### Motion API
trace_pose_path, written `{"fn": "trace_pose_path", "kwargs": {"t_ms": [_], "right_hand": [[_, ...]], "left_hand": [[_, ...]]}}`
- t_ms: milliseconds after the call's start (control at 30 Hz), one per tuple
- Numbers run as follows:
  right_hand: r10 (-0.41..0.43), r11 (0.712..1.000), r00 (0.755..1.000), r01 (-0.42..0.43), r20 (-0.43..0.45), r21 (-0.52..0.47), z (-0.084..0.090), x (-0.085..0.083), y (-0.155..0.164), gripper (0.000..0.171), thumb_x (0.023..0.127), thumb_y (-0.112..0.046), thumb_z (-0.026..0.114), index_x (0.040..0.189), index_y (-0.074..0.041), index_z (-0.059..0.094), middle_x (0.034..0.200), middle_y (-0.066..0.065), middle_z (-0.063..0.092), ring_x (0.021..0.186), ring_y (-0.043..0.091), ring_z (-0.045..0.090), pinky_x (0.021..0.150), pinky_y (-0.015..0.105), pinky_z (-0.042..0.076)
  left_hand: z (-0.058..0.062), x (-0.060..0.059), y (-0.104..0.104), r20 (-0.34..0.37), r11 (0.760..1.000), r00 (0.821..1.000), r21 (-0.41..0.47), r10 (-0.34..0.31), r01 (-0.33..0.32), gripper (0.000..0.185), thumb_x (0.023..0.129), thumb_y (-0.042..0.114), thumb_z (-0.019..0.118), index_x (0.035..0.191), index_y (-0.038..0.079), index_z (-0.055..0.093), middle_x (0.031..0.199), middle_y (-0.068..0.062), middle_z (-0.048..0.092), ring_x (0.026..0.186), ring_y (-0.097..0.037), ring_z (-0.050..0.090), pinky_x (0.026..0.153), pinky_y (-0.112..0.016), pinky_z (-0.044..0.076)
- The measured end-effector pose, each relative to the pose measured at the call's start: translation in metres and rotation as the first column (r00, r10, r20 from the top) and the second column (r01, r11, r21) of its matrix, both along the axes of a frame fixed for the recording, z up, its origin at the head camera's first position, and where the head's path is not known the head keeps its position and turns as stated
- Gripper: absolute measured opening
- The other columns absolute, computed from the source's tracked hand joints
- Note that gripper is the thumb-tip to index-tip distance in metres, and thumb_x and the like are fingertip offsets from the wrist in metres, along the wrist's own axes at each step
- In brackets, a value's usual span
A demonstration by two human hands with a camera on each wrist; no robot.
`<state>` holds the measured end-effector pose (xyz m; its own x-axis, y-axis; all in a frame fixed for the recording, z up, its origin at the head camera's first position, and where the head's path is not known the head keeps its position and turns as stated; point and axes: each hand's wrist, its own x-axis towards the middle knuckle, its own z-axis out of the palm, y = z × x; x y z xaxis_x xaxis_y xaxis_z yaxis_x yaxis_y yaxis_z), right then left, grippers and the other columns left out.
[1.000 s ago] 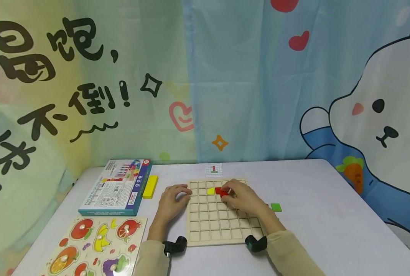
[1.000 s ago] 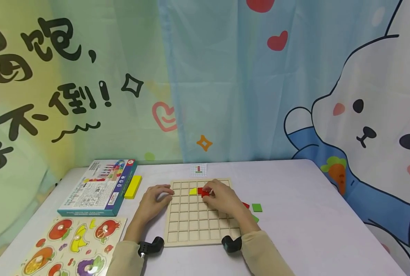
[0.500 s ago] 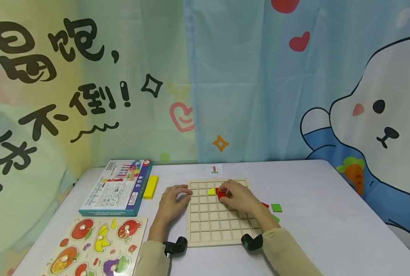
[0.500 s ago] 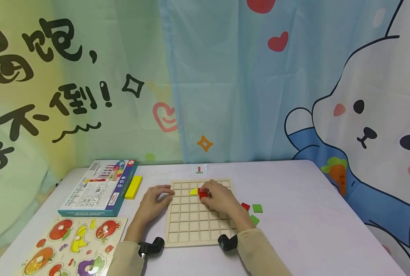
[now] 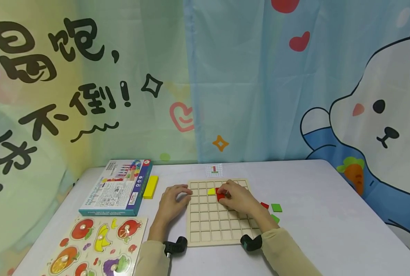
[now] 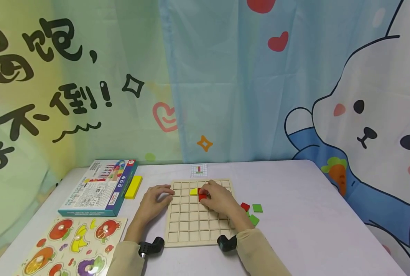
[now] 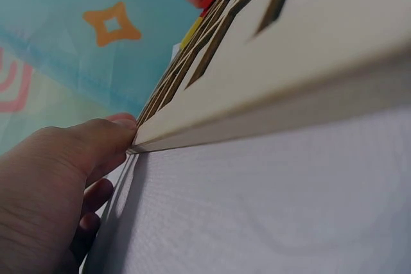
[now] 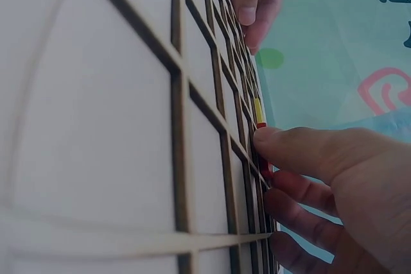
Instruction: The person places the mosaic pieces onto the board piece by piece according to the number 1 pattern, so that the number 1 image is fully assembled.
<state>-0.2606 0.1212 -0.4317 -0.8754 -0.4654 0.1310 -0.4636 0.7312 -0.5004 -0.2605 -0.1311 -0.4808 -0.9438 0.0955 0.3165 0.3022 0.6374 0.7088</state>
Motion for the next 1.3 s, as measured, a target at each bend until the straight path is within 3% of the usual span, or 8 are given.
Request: {"fn": "trace_pose_path", "kwargs": {"t_ms": [533,833,1067,1300], "right_hand": [[-0.015,1.000,1.000,0.015,0.015,0.007,-0.002,-0.001,0.000,0.024,0.082,-0.017,0.071,0.103,-0.009,0.065,0.095,0.001,0.057,0.080,0.011,0.053,0.070,0.029,0.046],[0.023,0.995,0.996,-0.014,0.092,-0.100,-0.001,-0.001,0.011,0.021,0.087,-0.015,0.065,0.107,-0.010,0.063,0.102,0.004,0.059,0.086,0.013,0.055,0.075,0.029,0.047],[0.051,0.989,0.996,-0.040,0.078,-0.141,0.001,0.000,0.027,0.020,0.090,-0.014,0.061,0.109,-0.006,0.062,0.102,0.006,0.062,0.090,0.016,0.057,0.075,0.026,0.049],[0.026,0.987,0.997,-0.013,0.075,-0.160,0.001,0.002,0.043,0.019,0.092,-0.014,0.059,0.109,-0.005,0.062,0.102,0.004,0.062,0.090,0.016,0.057,0.073,0.026,0.049]], "left_hand": [[0.000,0.000,0.000,0.003,1.000,1.000,0.006,0.004,-0.004,0.012,0.083,0.018,0.071,0.094,0.021,0.073,0.120,-0.002,0.066,0.118,-0.027,0.052,0.101,-0.051,0.034],[0.000,0.000,0.000,-0.001,1.000,1.000,0.000,0.005,-0.005,0.012,0.083,0.018,0.071,0.094,0.021,0.073,0.120,-0.001,0.066,0.117,-0.027,0.053,0.101,-0.050,0.035],[0.000,0.002,0.001,0.003,1.000,1.000,0.009,0.005,-0.005,0.011,0.083,0.018,0.071,0.093,0.021,0.073,0.120,-0.002,0.066,0.118,-0.027,0.052,0.101,-0.051,0.034],[-0.001,0.001,0.001,-0.015,1.000,1.000,0.004,0.004,-0.004,0.011,0.082,0.016,0.071,0.092,0.020,0.073,0.119,-0.003,0.066,0.117,-0.028,0.053,0.101,-0.051,0.035]]}}
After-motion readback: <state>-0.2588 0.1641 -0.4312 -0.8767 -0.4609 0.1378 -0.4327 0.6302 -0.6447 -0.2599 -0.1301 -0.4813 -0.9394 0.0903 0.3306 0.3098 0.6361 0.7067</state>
